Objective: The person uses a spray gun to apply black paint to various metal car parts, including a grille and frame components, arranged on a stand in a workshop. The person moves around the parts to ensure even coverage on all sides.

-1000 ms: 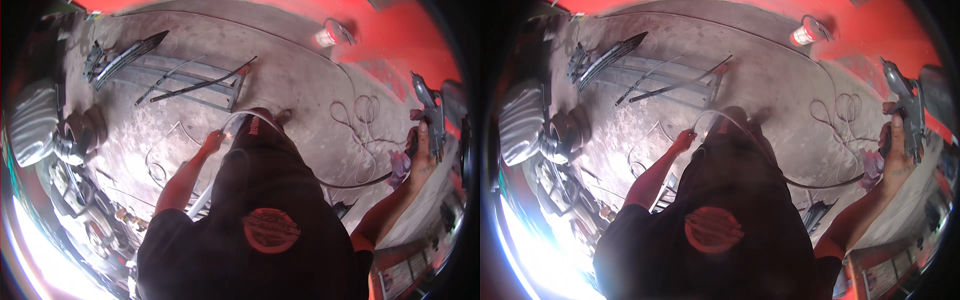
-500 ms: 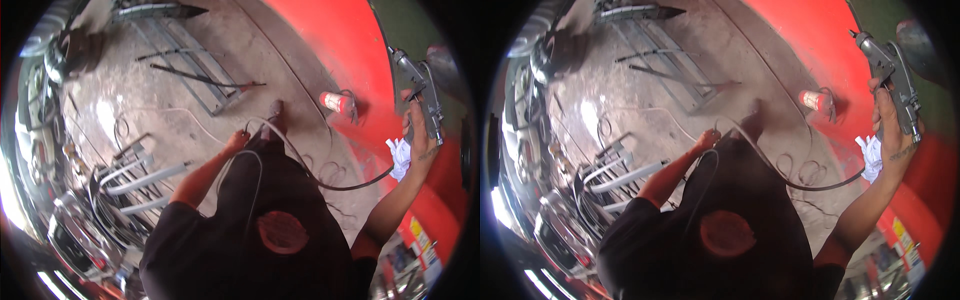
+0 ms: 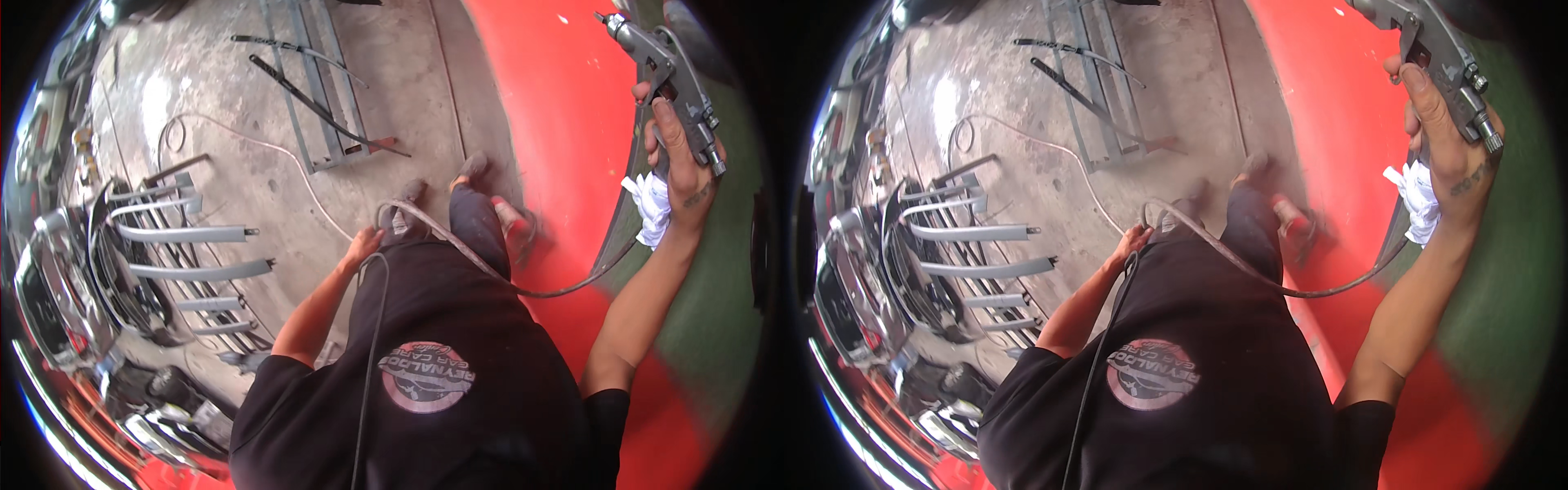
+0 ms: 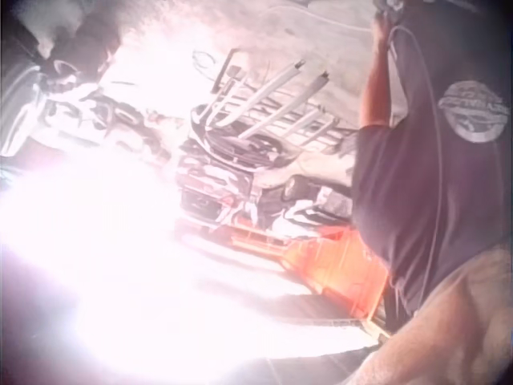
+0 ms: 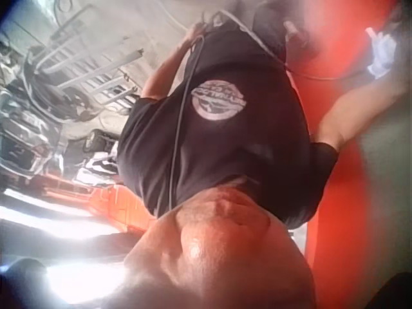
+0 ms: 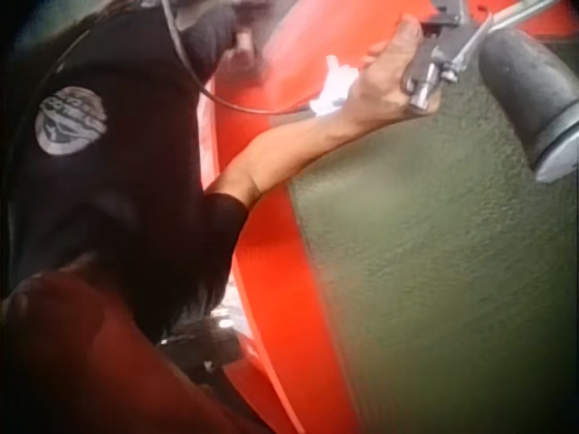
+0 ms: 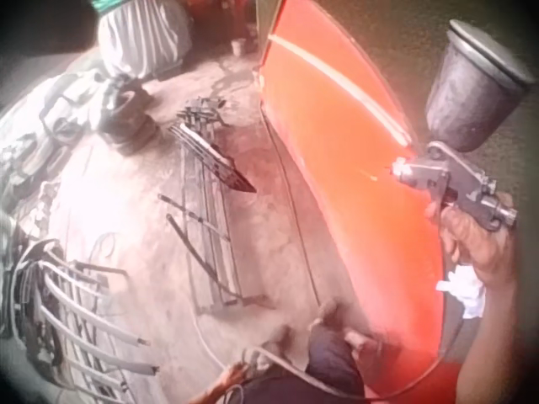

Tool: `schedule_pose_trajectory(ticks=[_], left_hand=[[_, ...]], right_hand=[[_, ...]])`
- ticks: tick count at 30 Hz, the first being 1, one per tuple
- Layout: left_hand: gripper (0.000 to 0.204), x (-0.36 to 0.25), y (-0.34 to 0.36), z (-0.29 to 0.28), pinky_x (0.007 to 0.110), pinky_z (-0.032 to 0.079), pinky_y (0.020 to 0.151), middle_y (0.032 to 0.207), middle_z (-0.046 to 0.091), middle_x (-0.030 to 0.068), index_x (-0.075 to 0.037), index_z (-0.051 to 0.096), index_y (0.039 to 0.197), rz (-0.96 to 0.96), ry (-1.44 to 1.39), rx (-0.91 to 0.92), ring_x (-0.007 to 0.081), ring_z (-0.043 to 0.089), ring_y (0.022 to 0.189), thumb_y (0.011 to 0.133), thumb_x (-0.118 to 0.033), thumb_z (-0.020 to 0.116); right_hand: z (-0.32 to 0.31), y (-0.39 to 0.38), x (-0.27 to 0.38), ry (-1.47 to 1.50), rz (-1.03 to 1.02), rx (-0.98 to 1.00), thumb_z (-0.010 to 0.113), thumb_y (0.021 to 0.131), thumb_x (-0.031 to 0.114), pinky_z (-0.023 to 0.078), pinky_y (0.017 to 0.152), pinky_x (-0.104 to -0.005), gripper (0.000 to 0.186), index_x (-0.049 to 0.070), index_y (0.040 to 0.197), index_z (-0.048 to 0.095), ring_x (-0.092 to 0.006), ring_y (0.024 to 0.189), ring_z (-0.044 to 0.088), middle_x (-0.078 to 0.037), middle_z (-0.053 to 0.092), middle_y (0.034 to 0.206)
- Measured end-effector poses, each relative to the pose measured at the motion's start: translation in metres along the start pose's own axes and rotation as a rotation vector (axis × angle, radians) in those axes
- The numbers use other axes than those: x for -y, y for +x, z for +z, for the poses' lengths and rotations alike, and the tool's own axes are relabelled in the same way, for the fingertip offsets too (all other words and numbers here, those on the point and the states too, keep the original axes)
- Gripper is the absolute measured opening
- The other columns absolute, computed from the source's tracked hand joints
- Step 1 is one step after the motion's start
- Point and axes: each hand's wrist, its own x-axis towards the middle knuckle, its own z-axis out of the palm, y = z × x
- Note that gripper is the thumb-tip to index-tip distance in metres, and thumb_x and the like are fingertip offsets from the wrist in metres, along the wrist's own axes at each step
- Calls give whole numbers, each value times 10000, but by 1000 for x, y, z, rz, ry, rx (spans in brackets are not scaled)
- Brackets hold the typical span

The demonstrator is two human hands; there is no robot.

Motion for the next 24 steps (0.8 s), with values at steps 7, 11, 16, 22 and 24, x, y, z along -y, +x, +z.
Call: schedule_pose_trajectory(ticks=[7, 11, 16, 22, 24], left_hand=[[444, -32, -22, 89, 442, 464, 677, 752, 607, 180, 56, 616, 903, -67, -323, -218, 211, 549, 739, 1055, -361, 608], [342, -92, -12, 146, 386, 516, 784, 923, 714, 133, 64, 671, 1124, -204, -670, -151, 193, 633, 881, 1072, -262, 582], [342, -151, 45, 174, 348, 524, 897, 1106, 723, 137, 85, 643, 1266, -160, -822, -172, 204, 637, 1027, 1051, -175, 591], [356, -122, 179, 173, 399, 540, 867, 1059, 747, 229, 43, 665, 1223, 0, -714, -560, 254, 690, 967, 1017, -246, 639], [379, -182, 239, 140, 429, 546, 873, 1065, 735, 274, 32, 680, 1199, -85, -509, -447, 312, 711, 981, 1008, -293, 649]], right_hand=[[-7, 139, -25, 24, -213, 202, 592, 1062, 205, 401, 586, -227, 294, -22, 1172, 742, -69, 668, 508, -61, 755, 1086], [-20, 216, -40, 201, -319, 341, 588, 1071, 220, 404, 586, -219, 311, -20, 1198, 739, -69, 661, 503, -71, 755, 1105], [-26, 299, -53, 43, -729, 453, 568, 1037, 92, 406, 623, -197, 400, 69, 1431, 632, -83, 716, 489, -92, 706, 1232], [28, 372, -17, 324, -589, 617, 459, 1079, 127, 431, 675, -211, 433, 138, 1489, 596, -85, 742, 498, -106, 686, 1289], [51, 390, -2, 313, -592, 655, 455, 1085, 153, 433, 674, -213, 420, 156, 1475, 612, -84, 739, 503, -109, 694, 1275]])
